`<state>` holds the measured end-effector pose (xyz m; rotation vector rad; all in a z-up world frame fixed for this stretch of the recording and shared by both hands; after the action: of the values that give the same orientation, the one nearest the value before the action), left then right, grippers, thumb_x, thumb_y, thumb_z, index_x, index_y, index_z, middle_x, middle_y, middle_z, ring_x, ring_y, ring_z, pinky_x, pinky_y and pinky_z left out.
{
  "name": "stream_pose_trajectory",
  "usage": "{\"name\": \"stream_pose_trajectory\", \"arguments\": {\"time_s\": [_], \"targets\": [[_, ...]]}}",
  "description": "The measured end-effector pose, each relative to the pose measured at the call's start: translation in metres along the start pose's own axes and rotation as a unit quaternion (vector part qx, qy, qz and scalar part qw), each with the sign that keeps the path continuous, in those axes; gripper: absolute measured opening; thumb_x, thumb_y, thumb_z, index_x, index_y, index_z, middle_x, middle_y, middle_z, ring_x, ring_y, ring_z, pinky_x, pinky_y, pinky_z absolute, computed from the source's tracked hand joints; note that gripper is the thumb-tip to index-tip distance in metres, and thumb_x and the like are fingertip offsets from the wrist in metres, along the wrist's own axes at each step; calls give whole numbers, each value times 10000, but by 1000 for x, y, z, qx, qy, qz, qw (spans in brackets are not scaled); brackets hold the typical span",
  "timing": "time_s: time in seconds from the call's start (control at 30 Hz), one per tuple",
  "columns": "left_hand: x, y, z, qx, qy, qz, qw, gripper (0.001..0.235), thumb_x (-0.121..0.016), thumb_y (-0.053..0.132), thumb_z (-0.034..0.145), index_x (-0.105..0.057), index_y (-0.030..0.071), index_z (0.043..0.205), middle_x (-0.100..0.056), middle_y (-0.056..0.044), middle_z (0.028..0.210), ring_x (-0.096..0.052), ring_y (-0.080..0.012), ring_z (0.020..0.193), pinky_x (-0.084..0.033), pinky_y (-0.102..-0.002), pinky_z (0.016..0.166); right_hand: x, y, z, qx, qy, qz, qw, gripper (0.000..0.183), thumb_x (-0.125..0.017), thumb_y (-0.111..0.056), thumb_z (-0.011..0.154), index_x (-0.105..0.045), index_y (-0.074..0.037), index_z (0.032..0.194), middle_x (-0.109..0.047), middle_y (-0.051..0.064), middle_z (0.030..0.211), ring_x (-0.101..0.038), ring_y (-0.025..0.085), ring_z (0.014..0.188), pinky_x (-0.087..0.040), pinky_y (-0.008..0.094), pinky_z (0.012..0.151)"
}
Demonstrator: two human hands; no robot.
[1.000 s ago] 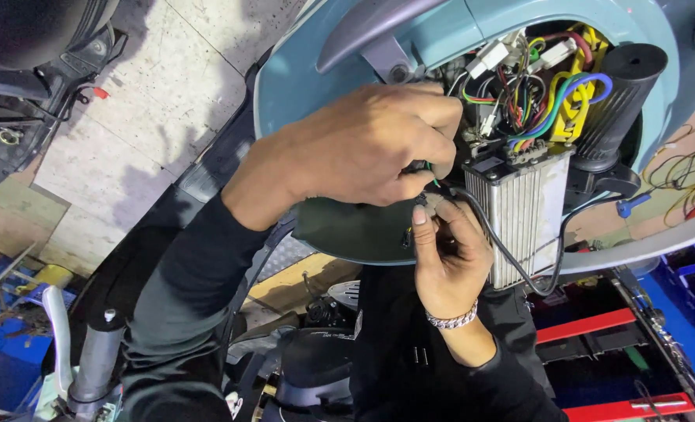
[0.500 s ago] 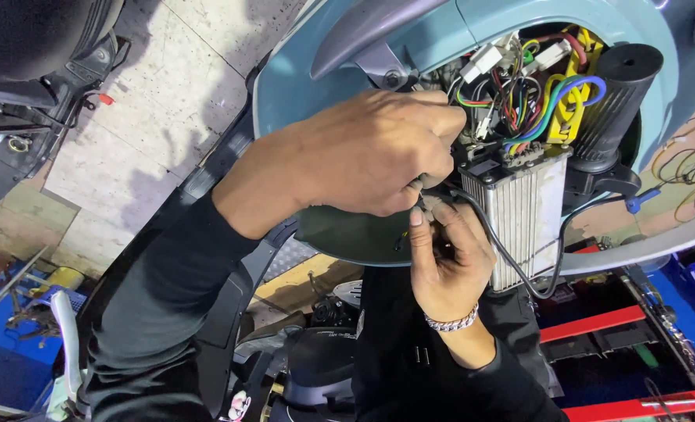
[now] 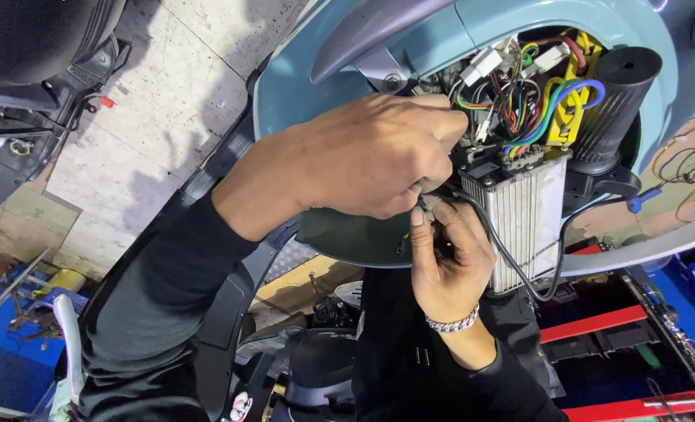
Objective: The person works on the electrical wiring of a light blue scooter with the seat removed. They use pliers to strip and cut wires, then connect them to a silver heat sink component and other connectors within the scooter's under-seat compartment.
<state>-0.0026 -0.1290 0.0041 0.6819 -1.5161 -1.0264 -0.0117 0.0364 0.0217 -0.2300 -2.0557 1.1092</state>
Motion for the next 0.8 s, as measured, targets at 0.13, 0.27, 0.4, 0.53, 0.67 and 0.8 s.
{"name": "stream_pose_trajectory", "arguments": {"time_s": [0.13,0.27,0.4,0.53,0.67,0.8], "targets": [[-1,-1,0,-8,-2,-14,1000,241,-653,-97,763,-542,75,636,-461,-50,802,-494,-259,733,-434,-394,560,0,-1,1,-2,1,-3,1000,194,-678,-113,1007,-706,25,1140,-616,86,903,-588,160,740,-501,269,686],[3,0,-1,-38,33,-37,998,305,-552,-177,825,-532,59,634,-433,-60,782,-444,-244,688,-442,-358,650,0,-4,3,2,2,-3,1000,191,-669,-100,1008,-704,43,1129,-631,96,912,-596,168,746,-503,273,702],[-1,-1,1,-9,3,-31,999,311,-543,-164,815,-496,83,631,-428,-55,797,-458,-259,763,-400,-380,588,-1,-2,3,-6,-3,-11,1000,190,-678,-112,1006,-707,28,1130,-628,88,923,-594,164,753,-498,275,708],[0,1,3,10,-13,-16,1000,343,-551,-211,778,-444,70,611,-437,-65,791,-464,-264,769,-384,-406,522,-1,-3,3,-3,2,-7,1000,188,-683,-108,1001,-707,33,1123,-628,98,924,-597,172,753,-509,279,716],[-2,1,5,15,-26,22,999,355,-588,-212,769,-451,79,619,-452,-63,805,-463,-253,780,-411,-401,502,-1,-2,4,-2,0,-4,1000,166,-683,-96,1001,-706,25,1113,-641,100,937,-586,172,749,-507,282,734],[-3,1,5,25,-40,41,998,349,-588,-198,810,-474,75,624,-455,-62,809,-473,-249,787,-431,-407,505,-1,-1,3,-12,-1,-6,1000,180,-684,-102,1001,-704,32,1120,-627,99,926,-579,166,740,-497,279,715]]}}
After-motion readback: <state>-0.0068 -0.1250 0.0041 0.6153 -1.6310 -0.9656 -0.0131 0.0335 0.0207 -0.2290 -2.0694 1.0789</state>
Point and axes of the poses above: each hand's wrist, its own z-axis towards the middle knuckle, its own x-axis out of the back of the hand, y = z × x, the point moved 6 cm from there along z, towards the middle knuckle
